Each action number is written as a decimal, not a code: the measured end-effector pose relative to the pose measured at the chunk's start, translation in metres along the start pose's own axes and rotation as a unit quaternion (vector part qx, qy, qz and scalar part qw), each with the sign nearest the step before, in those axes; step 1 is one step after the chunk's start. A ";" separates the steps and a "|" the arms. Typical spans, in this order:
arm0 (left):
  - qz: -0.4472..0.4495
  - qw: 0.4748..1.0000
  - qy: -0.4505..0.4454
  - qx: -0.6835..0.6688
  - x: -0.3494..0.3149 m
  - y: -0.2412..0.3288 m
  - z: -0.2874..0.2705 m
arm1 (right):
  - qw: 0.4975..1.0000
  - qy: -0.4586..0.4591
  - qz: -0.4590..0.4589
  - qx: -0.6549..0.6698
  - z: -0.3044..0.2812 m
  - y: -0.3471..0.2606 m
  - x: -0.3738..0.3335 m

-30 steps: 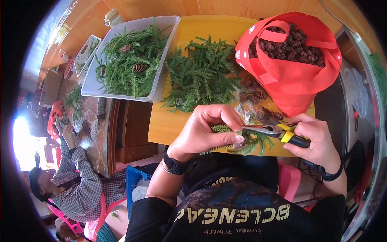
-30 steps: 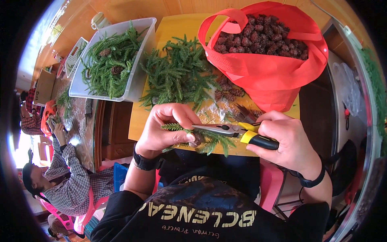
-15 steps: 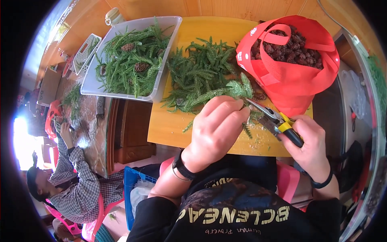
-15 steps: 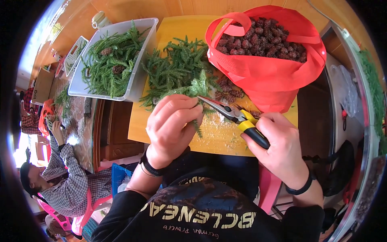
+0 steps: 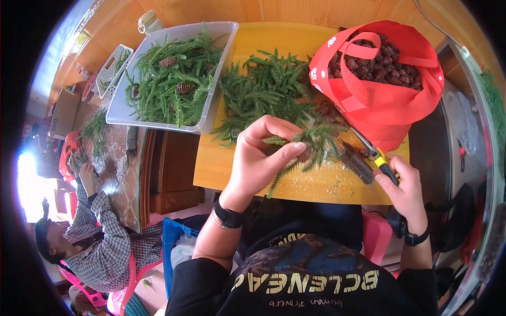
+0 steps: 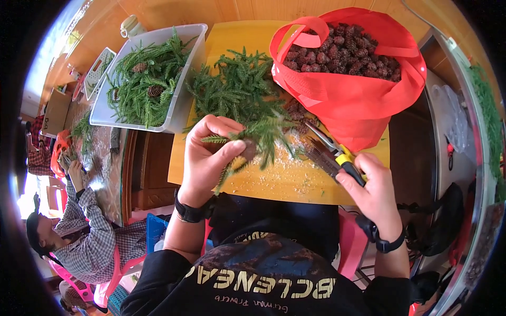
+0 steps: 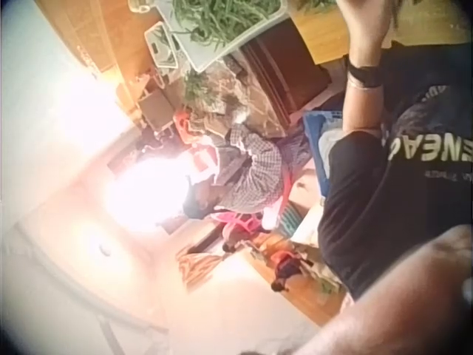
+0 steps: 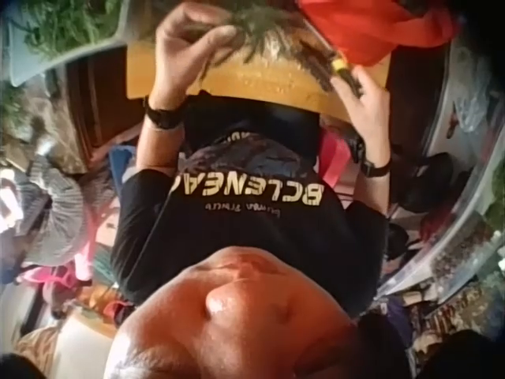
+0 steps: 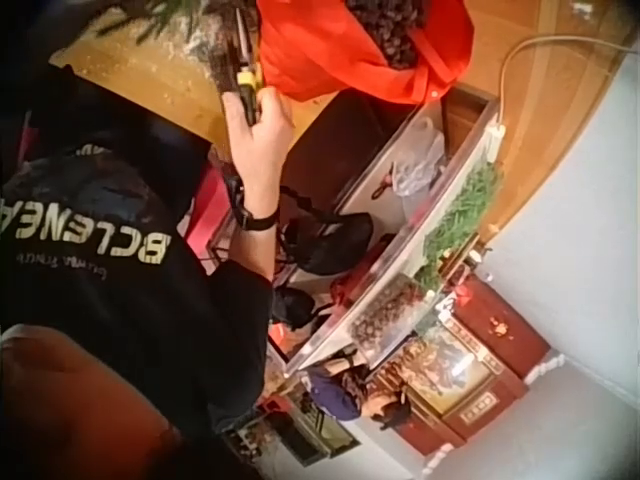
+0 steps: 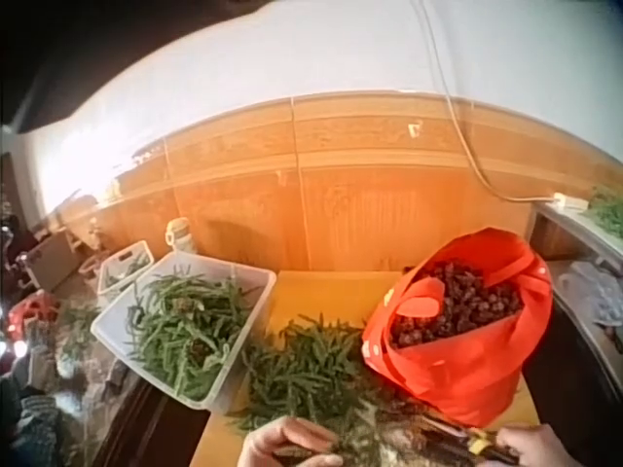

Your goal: Trimming small evergreen branches using hand pruners and placing the cuttings into a container.

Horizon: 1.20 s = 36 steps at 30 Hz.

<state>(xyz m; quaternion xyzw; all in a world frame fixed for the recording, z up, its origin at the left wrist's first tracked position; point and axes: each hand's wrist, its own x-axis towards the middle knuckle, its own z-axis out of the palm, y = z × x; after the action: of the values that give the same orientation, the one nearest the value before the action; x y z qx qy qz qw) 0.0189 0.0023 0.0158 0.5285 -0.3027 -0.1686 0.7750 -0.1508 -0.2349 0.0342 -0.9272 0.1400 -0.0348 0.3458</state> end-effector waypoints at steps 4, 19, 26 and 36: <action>-0.102 0.983 -0.048 -0.145 -0.003 -0.001 -0.003 | 0.992 0.016 -0.024 -0.122 0.014 0.027 0.011; -0.143 0.968 -0.140 -0.155 -0.005 -0.007 0.013 | 0.941 -0.175 -0.201 0.206 -0.001 -0.068 0.064; -0.149 0.974 -0.162 -0.061 -0.004 -0.005 0.009 | 0.949 -0.166 -0.245 0.110 -0.002 -0.077 0.076; -0.188 0.954 -0.169 -0.163 -0.005 -0.005 0.005 | 0.918 -0.137 -0.355 0.108 0.005 -0.077 0.082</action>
<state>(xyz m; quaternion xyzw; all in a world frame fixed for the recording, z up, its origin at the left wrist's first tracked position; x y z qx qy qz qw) 0.0121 -0.0007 0.0114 0.4060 -0.2926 -0.4455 0.7424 -0.0529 -0.1996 0.0784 -0.8686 -0.2522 -0.0428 0.4245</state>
